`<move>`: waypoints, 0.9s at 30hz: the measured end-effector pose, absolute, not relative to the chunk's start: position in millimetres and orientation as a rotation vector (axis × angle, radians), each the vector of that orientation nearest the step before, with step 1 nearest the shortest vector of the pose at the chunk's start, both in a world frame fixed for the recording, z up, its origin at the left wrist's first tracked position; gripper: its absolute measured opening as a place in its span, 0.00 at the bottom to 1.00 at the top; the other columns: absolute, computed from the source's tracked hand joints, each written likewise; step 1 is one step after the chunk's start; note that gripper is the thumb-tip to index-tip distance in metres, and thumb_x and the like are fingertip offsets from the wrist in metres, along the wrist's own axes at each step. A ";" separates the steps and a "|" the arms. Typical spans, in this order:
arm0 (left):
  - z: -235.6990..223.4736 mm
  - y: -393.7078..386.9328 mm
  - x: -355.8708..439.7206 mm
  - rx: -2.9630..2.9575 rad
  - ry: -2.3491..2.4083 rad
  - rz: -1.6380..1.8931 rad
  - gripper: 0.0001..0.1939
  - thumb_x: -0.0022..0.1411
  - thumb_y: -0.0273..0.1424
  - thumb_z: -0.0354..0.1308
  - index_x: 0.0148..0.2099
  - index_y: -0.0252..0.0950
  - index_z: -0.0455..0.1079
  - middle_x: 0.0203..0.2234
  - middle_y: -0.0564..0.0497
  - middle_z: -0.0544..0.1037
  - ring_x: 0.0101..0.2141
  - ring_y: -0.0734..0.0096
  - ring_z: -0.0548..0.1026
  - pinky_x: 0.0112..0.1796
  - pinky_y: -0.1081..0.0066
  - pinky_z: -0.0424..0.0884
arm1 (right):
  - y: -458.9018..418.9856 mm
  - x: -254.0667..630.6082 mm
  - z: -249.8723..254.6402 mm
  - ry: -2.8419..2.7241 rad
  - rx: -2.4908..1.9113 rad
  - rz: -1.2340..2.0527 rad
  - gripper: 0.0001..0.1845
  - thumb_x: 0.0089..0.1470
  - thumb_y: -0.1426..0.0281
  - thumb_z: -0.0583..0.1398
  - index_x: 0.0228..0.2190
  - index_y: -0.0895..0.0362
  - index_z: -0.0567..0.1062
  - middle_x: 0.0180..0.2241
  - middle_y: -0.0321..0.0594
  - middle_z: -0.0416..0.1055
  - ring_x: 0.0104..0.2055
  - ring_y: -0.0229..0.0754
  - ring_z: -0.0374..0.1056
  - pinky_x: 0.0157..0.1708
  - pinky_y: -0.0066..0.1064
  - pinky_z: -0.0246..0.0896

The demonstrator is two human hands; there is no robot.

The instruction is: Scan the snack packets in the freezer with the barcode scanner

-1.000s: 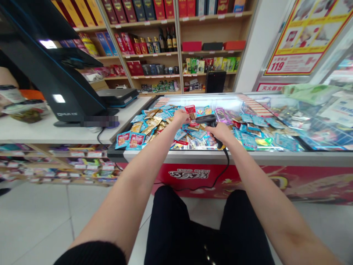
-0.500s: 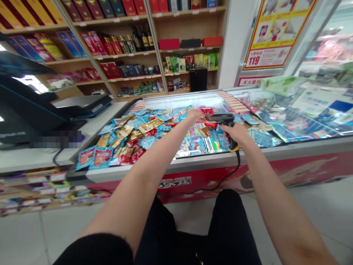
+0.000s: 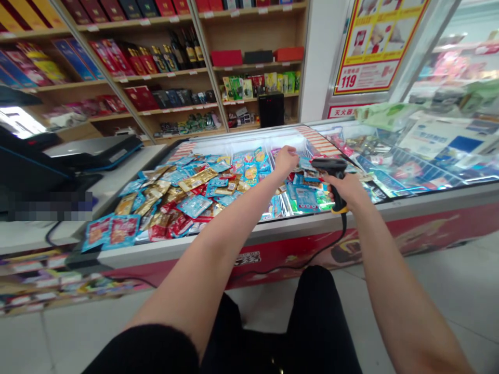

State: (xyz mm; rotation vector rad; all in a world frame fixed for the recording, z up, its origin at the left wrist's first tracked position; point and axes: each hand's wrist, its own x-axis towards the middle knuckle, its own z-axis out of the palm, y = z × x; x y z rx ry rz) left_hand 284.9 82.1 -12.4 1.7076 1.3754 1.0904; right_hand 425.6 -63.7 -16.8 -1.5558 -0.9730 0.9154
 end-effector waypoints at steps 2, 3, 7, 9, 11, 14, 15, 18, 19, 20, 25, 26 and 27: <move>-11.2 79.1 267.9 1.762 1.397 1.128 0.15 0.55 0.22 0.58 0.47 0.34 0.70 0.39 0.47 0.81 0.39 0.67 0.79 0.44 0.68 0.72 | -62.2 414.6 -16.8 -0.996 -1.550 0.934 0.09 0.50 0.71 0.64 0.25 0.57 0.69 0.16 0.32 0.65 0.13 0.34 0.60 0.12 0.25 0.56; -9.8 77.5 257.6 1.780 1.424 1.127 0.15 0.55 0.23 0.58 0.47 0.34 0.71 0.39 0.47 0.81 0.40 0.67 0.79 0.44 0.68 0.72 | -61.4 407.4 -16.0 -1.010 -1.538 0.950 0.09 0.50 0.71 0.64 0.25 0.57 0.68 0.15 0.32 0.65 0.13 0.34 0.60 0.12 0.25 0.56; -3.2 72.6 205.9 1.865 1.537 1.106 0.14 0.56 0.22 0.57 0.45 0.33 0.73 0.41 0.46 0.81 0.42 0.67 0.78 0.45 0.71 0.71 | -58.3 367.7 -10.1 -1.081 -1.489 1.041 0.10 0.52 0.71 0.63 0.24 0.57 0.67 0.15 0.32 0.64 0.12 0.33 0.58 0.12 0.25 0.56; -0.6 71.4 174.4 1.904 1.600 1.090 0.13 0.56 0.22 0.56 0.44 0.33 0.73 0.41 0.45 0.81 0.44 0.67 0.78 0.46 0.72 0.70 | -56.7 343.0 -7.5 -1.129 -1.469 1.098 0.11 0.54 0.71 0.62 0.24 0.57 0.66 0.15 0.32 0.63 0.12 0.34 0.58 0.12 0.25 0.55; 1.4 70.5 140.4 1.933 1.688 1.076 0.13 0.57 0.22 0.55 0.44 0.33 0.74 0.42 0.45 0.81 0.44 0.67 0.77 0.46 0.73 0.70 | -54.4 316.6 -6.1 -1.194 -1.444 1.141 0.10 0.54 0.72 0.61 0.24 0.57 0.66 0.15 0.32 0.64 0.12 0.34 0.58 0.11 0.25 0.55; 3.8 68.7 86.9 1.959 1.854 1.028 0.13 0.56 0.23 0.55 0.44 0.34 0.75 0.42 0.45 0.81 0.44 0.65 0.77 0.47 0.72 0.69 | -50.0 277.2 -5.6 -1.282 -1.425 1.199 0.10 0.55 0.72 0.61 0.24 0.57 0.66 0.15 0.32 0.64 0.13 0.34 0.60 0.12 0.24 0.56; 4.6 67.7 69.2 1.966 1.914 0.995 0.14 0.56 0.23 0.56 0.44 0.34 0.75 0.43 0.45 0.81 0.45 0.64 0.77 0.47 0.72 0.69 | -48.7 264.7 -5.5 -1.301 -1.420 1.225 0.11 0.55 0.72 0.61 0.24 0.57 0.66 0.15 0.32 0.64 0.13 0.34 0.60 0.12 0.24 0.56; 7.5 62.7 20.7 2.022 2.085 0.849 0.12 0.55 0.23 0.57 0.42 0.34 0.75 0.43 0.42 0.80 0.47 0.58 0.77 0.49 0.69 0.69 | -45.7 230.7 -4.8 -1.343 -1.415 1.288 0.12 0.55 0.71 0.62 0.23 0.57 0.66 0.15 0.31 0.64 0.13 0.33 0.59 0.13 0.24 0.56; 8.7 60.6 7.1 2.046 2.130 0.775 0.10 0.54 0.24 0.58 0.40 0.34 0.75 0.43 0.40 0.80 0.47 0.55 0.77 0.49 0.67 0.69 | -45.0 220.9 -4.7 -1.358 -1.418 1.300 0.12 0.55 0.70 0.62 0.23 0.57 0.66 0.15 0.31 0.64 0.13 0.33 0.59 0.13 0.24 0.56; 9.9 58.4 -4.8 2.066 2.164 0.689 0.07 0.53 0.25 0.59 0.37 0.34 0.75 0.42 0.39 0.80 0.47 0.52 0.77 0.49 0.65 0.69 | -44.2 212.0 -4.7 -1.372 -1.420 1.308 0.12 0.55 0.70 0.62 0.22 0.57 0.66 0.15 0.31 0.64 0.13 0.33 0.59 0.12 0.24 0.56; 13.4 53.0 -38.1 2.044 2.201 0.391 0.13 0.41 0.29 0.72 0.23 0.36 0.68 0.36 0.36 0.80 0.51 0.40 0.74 0.53 0.58 0.68 | -37.1 179.7 -9.5 -1.445 -1.412 1.290 0.13 0.55 0.70 0.61 0.21 0.56 0.66 0.15 0.32 0.64 0.13 0.34 0.59 0.13 0.25 0.56; 13.0 53.4 -40.4 2.015 2.194 0.400 0.15 0.38 0.30 0.73 0.22 0.36 0.67 0.35 0.37 0.79 0.52 0.39 0.73 0.54 0.57 0.67 | -35.2 175.7 -11.1 -1.458 -1.411 1.286 0.13 0.54 0.70 0.61 0.21 0.56 0.66 0.15 0.32 0.64 0.13 0.34 0.59 0.13 0.25 0.56; 12.3 54.1 -41.8 1.983 2.184 0.428 0.17 0.37 0.30 0.74 0.21 0.37 0.66 0.34 0.38 0.79 0.53 0.38 0.72 0.55 0.56 0.66 | -33.4 172.3 -12.6 -1.472 -1.407 1.284 0.13 0.54 0.70 0.62 0.21 0.56 0.66 0.15 0.32 0.64 0.13 0.34 0.60 0.13 0.25 0.56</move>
